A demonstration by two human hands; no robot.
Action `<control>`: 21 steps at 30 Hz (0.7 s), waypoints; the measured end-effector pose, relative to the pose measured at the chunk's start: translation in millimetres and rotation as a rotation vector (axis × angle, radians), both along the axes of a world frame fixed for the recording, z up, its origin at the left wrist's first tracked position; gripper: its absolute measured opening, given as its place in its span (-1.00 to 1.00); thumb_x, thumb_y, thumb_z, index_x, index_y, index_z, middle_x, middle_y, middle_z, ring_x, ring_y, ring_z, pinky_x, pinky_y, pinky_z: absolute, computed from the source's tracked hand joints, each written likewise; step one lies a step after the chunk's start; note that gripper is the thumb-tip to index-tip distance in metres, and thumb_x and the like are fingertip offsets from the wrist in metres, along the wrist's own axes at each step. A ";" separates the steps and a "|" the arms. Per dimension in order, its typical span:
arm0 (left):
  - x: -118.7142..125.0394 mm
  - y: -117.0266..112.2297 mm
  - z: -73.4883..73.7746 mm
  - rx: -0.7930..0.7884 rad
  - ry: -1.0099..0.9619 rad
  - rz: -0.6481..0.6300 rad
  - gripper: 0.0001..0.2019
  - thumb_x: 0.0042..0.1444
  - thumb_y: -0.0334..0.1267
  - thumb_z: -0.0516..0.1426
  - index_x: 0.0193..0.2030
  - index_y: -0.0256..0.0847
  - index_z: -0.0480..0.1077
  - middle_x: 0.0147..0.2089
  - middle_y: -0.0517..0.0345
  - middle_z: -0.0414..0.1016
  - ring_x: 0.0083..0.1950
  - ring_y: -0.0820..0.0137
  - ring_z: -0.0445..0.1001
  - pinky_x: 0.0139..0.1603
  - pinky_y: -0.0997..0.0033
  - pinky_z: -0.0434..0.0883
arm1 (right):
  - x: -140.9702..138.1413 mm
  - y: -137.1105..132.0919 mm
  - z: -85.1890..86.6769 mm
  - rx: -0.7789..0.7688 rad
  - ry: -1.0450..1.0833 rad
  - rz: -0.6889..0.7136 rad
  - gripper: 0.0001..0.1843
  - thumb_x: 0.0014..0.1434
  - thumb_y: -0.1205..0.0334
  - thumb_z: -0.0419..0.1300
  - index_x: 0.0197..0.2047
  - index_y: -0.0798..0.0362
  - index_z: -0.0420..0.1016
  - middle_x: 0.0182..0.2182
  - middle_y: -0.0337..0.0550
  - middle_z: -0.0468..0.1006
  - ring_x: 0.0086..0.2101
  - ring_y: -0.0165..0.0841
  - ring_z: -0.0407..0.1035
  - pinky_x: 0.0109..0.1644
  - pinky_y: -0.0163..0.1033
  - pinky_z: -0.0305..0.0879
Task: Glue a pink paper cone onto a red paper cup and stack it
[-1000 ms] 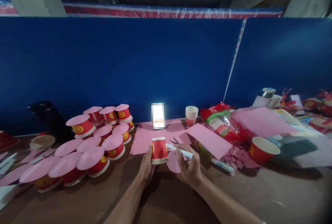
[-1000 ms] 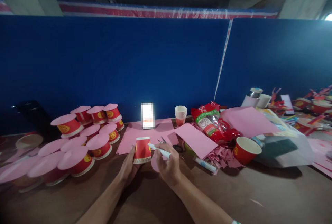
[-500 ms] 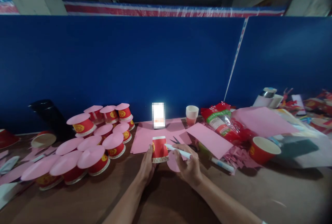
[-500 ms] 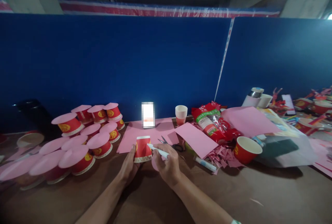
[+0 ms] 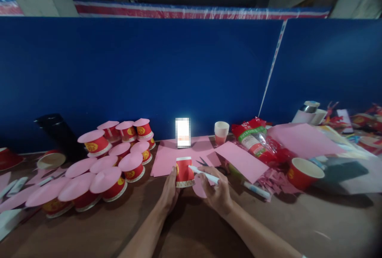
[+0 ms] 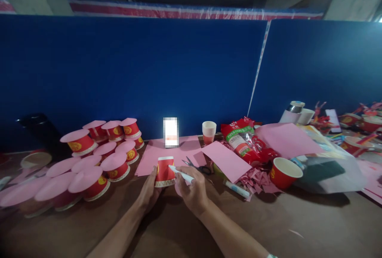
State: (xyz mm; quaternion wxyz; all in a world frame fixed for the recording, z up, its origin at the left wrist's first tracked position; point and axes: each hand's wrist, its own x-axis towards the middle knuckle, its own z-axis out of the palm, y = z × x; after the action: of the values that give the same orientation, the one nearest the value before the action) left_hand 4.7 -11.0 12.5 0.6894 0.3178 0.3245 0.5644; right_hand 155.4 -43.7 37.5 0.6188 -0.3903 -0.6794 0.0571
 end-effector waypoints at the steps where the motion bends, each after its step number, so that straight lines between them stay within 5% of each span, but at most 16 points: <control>1: 0.1 0.2 -0.1 0.004 0.001 -0.001 -0.60 0.04 0.03 0.11 -0.19 -0.30 0.44 -0.21 0.01 0.56 -0.13 0.23 0.50 0.00 0.24 0.35 | -0.3 -0.1 0.1 -0.008 0.000 0.000 -0.85 0.17 0.31 0.09 -0.23 0.06 0.47 -0.39 -0.09 0.57 -0.35 -0.31 0.48 -0.22 -0.23 0.43; 13: -0.7 0.7 -2.3 0.035 0.001 -0.017 -0.59 0.04 0.02 0.11 -0.15 -0.30 0.42 -0.10 -0.06 0.53 -0.06 0.19 0.47 0.01 0.24 0.34 | 2.3 2.2 -2.9 -0.016 0.007 -0.001 -0.87 0.17 0.34 0.08 -0.24 0.06 0.45 -0.39 -0.09 0.54 -0.35 -0.31 0.45 -0.22 -0.21 0.41; 21: 1.0 -0.5 2.9 0.023 0.016 0.025 -0.57 -0.02 0.04 0.16 -0.18 -0.32 0.45 -0.20 -0.03 0.56 -0.12 0.18 0.49 0.01 0.24 0.34 | 4.3 1.3 1.2 -0.032 0.007 -0.055 -0.86 0.19 0.34 0.05 -0.23 0.08 0.43 -0.38 -0.08 0.53 -0.35 -0.31 0.44 -0.21 -0.21 0.39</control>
State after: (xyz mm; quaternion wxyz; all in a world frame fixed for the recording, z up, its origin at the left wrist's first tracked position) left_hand 5.7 -11.6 15.4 0.6758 0.3262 0.3276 0.5740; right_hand 159.7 -42.4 38.6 0.6164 -0.4182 -0.6652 0.0524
